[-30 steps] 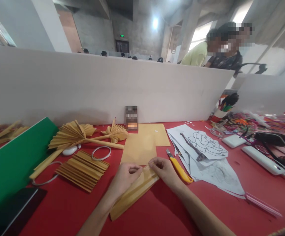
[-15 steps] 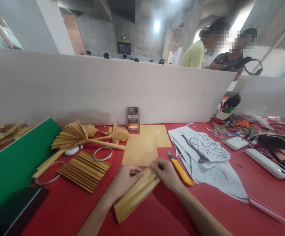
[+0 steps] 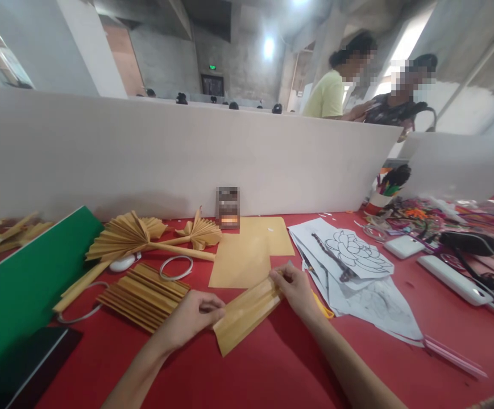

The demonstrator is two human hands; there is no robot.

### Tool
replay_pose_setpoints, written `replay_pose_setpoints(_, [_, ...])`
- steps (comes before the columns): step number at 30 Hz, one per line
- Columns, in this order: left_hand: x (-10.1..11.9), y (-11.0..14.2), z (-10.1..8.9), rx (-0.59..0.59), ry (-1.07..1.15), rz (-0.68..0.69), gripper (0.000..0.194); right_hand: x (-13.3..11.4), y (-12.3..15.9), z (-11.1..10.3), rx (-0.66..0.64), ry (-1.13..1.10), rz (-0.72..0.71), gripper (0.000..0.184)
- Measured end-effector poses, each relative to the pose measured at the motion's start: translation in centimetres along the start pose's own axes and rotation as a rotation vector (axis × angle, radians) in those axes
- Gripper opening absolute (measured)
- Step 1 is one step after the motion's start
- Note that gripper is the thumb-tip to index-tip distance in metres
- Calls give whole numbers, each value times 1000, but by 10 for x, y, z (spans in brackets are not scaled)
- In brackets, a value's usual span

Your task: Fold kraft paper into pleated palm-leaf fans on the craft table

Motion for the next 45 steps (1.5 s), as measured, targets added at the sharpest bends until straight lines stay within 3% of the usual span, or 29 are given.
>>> replay_pose_setpoints(5, [-16, -1, -10, 40, 100, -51, 34, 2, 0, -1, 26, 4, 3, 45])
replay_pose_setpoints(13, [-12, 0, -14, 116, 84, -1, 31, 2, 0, -1, 22, 28, -21, 39])
replay_pose_setpoints(15, [-9, 1, -14, 141, 88, 33, 30, -9, 1, -2, -3, 154, -106, 29])
replay_pose_setpoints(17, [-8, 1, -12, 163, 89, 57, 28, -31, 3, 2, -44, 392, -278, 20])
replay_pose_setpoints(20, [-5, 1, -7, 185, 94, 81, 25, -64, 14, 25, -157, 679, -539, 20])
replay_pose_setpoints(24, [3, 3, 1, 203, 72, 103, 18, -80, 28, 64, -327, 700, -667, 22])
replay_pose_setpoints(28, [9, 6, 6, 223, 37, 157, 13, -75, 32, 81, -392, 661, -659, 18])
replay_pose_setpoints(38, [18, 10, 11, 186, -38, 154, 27, -69, 35, 81, -395, 606, -652, 24])
replay_pose_setpoints(45, [23, 17, -8, 337, -182, 157, 28, -54, 22, 61, -470, 615, -514, 25])
Point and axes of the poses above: each hand's wrist, its own y-axis away from the middle knuckle, its own z-axis out of the palm, x = y × z, the point moved 8 cm from there along -y, towards the middle knuckle, and after that the axes turned 14 degrees about -z, right-handed, at the moved point
